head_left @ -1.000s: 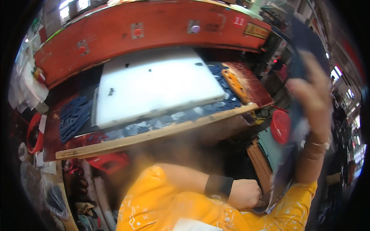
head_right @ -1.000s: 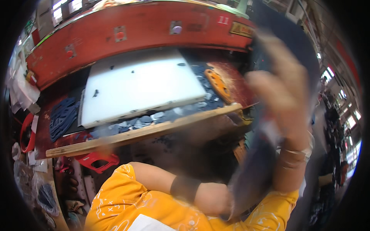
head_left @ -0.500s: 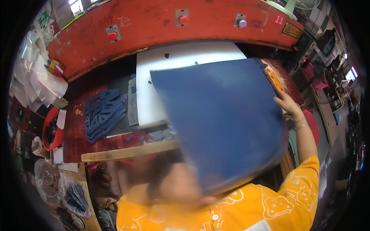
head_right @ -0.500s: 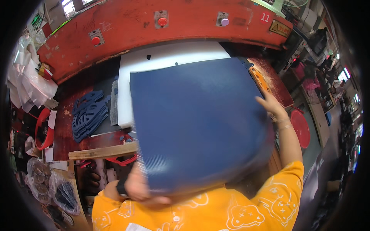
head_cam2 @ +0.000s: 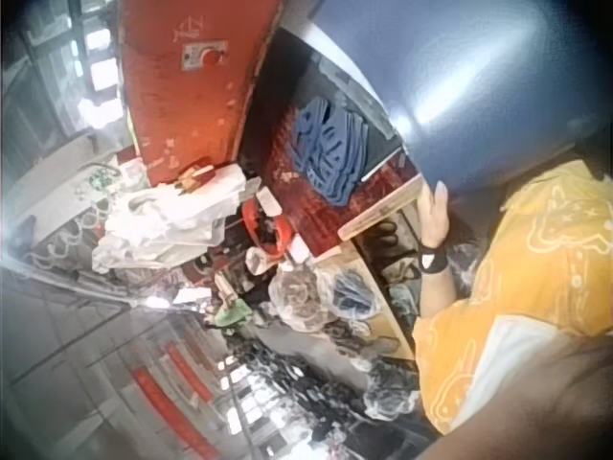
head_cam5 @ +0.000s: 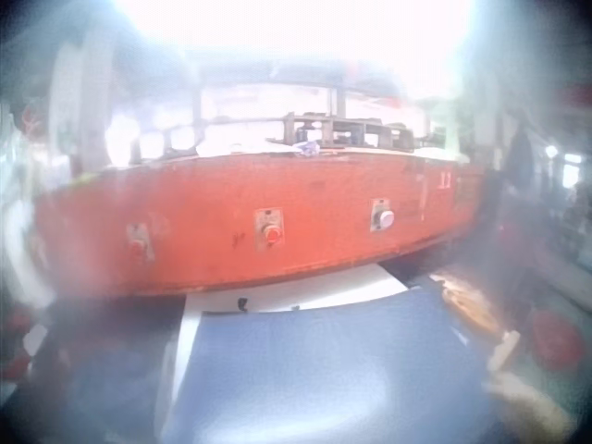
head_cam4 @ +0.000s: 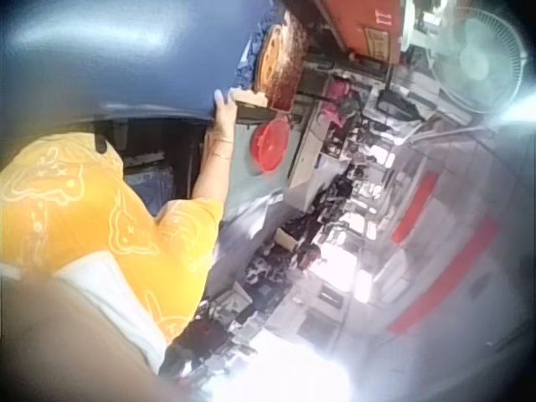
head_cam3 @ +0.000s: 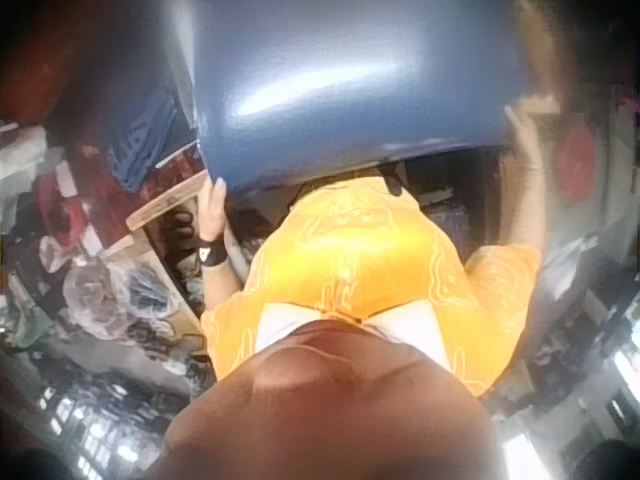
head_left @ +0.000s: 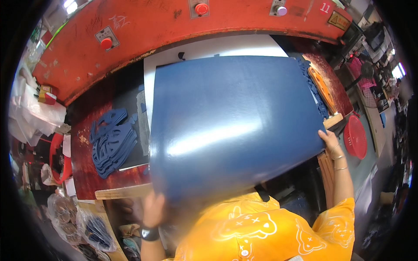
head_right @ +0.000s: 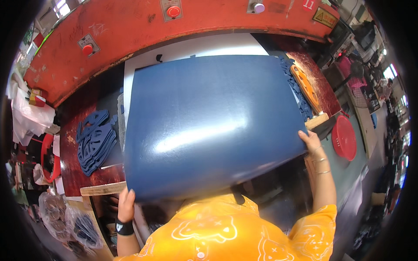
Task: The person operates a hydraulic press to cut blue material into shaped pieces using a wooden guide. They repeatedly place the material, press the machine, remove cut pieces, and stack them. The person also replaces the material sheet when needed.
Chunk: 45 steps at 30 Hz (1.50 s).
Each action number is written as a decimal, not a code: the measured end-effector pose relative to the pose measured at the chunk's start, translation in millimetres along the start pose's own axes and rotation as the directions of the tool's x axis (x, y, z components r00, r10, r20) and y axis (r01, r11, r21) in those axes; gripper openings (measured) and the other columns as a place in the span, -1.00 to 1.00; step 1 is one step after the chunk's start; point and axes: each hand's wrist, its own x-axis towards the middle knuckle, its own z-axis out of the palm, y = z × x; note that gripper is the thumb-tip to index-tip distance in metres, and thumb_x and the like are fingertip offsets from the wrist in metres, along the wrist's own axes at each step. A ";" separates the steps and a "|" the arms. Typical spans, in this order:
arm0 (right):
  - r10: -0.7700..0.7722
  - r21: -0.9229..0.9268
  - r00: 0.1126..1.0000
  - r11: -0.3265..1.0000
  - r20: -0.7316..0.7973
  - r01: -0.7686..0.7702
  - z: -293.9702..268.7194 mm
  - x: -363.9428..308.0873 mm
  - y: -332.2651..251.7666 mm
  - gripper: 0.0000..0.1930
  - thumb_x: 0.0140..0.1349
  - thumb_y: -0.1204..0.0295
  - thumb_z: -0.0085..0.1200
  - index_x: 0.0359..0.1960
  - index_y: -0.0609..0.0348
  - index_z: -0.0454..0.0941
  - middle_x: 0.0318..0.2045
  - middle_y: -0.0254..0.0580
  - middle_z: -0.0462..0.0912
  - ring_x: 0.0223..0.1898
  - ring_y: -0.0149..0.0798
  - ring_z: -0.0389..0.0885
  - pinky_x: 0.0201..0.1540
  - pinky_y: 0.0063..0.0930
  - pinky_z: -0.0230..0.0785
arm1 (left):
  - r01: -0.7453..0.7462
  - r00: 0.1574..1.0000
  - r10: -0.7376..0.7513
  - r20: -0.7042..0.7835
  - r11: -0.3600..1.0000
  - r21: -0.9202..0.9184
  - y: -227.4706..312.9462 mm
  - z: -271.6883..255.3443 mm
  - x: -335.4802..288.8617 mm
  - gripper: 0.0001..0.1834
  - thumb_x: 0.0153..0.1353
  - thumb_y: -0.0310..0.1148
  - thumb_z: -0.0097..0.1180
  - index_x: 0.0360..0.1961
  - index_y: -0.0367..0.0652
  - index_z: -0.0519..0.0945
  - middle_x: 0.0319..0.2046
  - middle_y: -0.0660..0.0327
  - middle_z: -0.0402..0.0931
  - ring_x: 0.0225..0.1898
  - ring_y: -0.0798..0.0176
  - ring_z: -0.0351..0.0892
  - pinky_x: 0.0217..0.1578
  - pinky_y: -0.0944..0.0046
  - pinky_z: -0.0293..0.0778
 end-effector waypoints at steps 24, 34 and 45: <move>-0.240 -0.270 0.966 0.940 -0.096 0.207 -50.9 -6.9 -50.8 -0.70 0.25 0.37 0.03 -0.15 0.41 0.59 -0.35 -0.35 0.61 -0.32 -0.51 0.50 -0.21 -0.64 0.33 | 0.316 0.949 -0.312 0.051 0.934 -0.169 -27.9 32.5 -40.2 -0.66 0.19 -0.34 0.10 -0.07 -0.33 0.49 -0.22 0.09 0.53 -0.21 0.16 0.49 -0.11 0.19 0.39; -0.396 -0.613 0.893 0.766 -0.215 0.193 71.2 269.3 -160.4 -0.52 0.19 0.33 0.11 0.16 0.14 0.45 0.09 -0.04 0.52 0.07 -0.11 0.52 0.15 -0.42 0.30 | 0.161 0.915 -0.222 -0.337 0.967 -0.199 64.1 -7.0 270.5 -0.46 0.28 -0.34 0.04 0.22 -0.42 0.28 -0.11 0.08 0.51 -0.18 0.35 0.47 -0.08 0.36 0.39; -0.249 -0.536 0.964 0.803 0.096 0.261 -28.6 68.1 -12.3 -0.51 0.14 0.16 0.20 -0.05 0.31 0.47 -0.24 0.08 0.62 -0.16 0.07 0.60 -0.06 -0.27 0.41 | -0.039 0.899 0.191 -0.394 0.931 0.363 -9.6 38.2 103.5 -0.42 0.24 -0.55 -0.05 0.32 -0.22 0.20 0.06 0.01 0.43 0.05 0.15 0.44 0.11 0.22 0.29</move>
